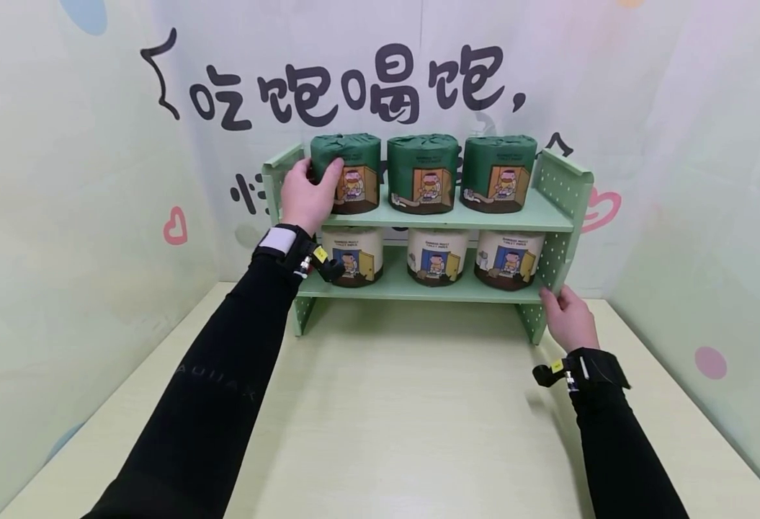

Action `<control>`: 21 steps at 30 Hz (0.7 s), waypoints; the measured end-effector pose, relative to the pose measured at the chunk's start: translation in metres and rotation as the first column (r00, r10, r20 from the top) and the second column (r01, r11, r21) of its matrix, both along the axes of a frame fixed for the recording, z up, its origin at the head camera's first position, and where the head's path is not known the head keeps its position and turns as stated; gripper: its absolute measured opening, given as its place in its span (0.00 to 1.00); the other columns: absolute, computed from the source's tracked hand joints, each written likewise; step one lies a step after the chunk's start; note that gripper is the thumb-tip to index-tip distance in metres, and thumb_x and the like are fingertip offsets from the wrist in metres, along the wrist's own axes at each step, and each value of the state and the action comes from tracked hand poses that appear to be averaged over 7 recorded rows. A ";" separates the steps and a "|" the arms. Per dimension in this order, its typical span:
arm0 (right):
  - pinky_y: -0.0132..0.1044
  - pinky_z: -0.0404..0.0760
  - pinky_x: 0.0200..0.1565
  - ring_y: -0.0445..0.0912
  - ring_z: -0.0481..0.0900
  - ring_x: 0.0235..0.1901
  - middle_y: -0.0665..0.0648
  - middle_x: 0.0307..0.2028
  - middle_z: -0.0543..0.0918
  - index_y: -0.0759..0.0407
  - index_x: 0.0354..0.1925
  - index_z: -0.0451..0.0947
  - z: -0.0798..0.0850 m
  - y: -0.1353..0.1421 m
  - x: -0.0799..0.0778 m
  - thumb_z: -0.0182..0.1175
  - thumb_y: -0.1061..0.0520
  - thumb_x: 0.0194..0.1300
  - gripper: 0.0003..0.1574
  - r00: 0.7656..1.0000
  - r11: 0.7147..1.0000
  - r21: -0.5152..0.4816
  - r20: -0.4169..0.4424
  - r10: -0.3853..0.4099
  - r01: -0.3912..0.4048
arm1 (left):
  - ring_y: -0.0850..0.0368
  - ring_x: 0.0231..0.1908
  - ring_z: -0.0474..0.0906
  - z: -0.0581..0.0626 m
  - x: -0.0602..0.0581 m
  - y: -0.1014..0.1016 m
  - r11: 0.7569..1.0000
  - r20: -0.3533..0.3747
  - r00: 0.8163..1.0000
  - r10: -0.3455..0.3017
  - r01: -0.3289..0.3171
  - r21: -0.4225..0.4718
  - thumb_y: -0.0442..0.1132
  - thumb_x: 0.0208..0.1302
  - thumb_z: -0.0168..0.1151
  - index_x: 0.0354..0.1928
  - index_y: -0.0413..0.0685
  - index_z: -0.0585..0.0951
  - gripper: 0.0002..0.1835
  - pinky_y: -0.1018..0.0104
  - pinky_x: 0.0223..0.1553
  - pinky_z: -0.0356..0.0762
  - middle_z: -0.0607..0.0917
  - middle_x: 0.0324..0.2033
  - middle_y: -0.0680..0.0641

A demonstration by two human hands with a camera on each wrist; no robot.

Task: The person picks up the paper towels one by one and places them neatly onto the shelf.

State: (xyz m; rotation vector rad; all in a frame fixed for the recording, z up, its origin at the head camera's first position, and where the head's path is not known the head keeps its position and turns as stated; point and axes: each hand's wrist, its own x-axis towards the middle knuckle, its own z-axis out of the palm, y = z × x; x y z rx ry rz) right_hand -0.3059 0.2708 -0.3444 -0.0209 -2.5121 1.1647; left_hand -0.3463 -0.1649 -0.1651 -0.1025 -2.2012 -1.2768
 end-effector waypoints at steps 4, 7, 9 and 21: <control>0.65 0.71 0.55 0.64 0.73 0.55 0.70 0.57 0.76 0.65 0.66 0.68 0.001 0.000 0.000 0.42 0.42 0.80 0.33 1.000 1.000 -0.004 -0.002 0.000 0.000 | 0.54 0.53 0.72 0.001 -0.002 0.000 1.000 0.004 1.000 0.007 -0.007 0.000 0.62 0.71 0.53 0.69 0.40 0.67 0.37 0.60 0.57 0.73 0.76 0.57 0.42; 0.65 0.71 0.55 0.64 0.73 0.55 0.70 0.57 0.76 0.65 0.67 0.68 0.001 -0.001 -0.001 0.42 0.42 0.80 0.33 1.000 1.000 -0.009 -0.002 0.001 -0.001 | 0.53 0.52 0.72 0.001 -0.003 0.000 1.000 0.008 1.000 0.018 -0.018 -0.009 0.62 0.71 0.52 0.68 0.40 0.68 0.37 0.59 0.56 0.73 0.77 0.56 0.42; 0.65 0.71 0.55 0.64 0.73 0.55 0.70 0.57 0.76 0.64 0.67 0.67 0.001 -0.001 -0.001 0.42 0.41 0.80 0.33 1.000 1.000 -0.009 -0.001 0.000 0.000 | 0.53 0.51 0.72 0.001 -0.003 0.000 1.000 0.009 1.000 0.025 -0.025 -0.015 0.62 0.72 0.52 0.68 0.40 0.68 0.37 0.59 0.55 0.74 0.77 0.55 0.42; 0.64 0.74 0.51 0.64 0.74 0.52 0.69 0.54 0.78 0.64 0.61 0.72 -0.002 -0.001 -0.001 0.42 0.42 0.80 0.31 1.000 1.000 0.028 -0.022 -0.004 0.005 | 0.57 0.64 0.62 -0.004 0.000 -0.001 0.999 0.040 0.999 0.000 -0.002 0.036 0.63 0.72 0.51 0.74 0.42 0.59 0.41 0.64 0.65 0.65 0.67 0.67 0.42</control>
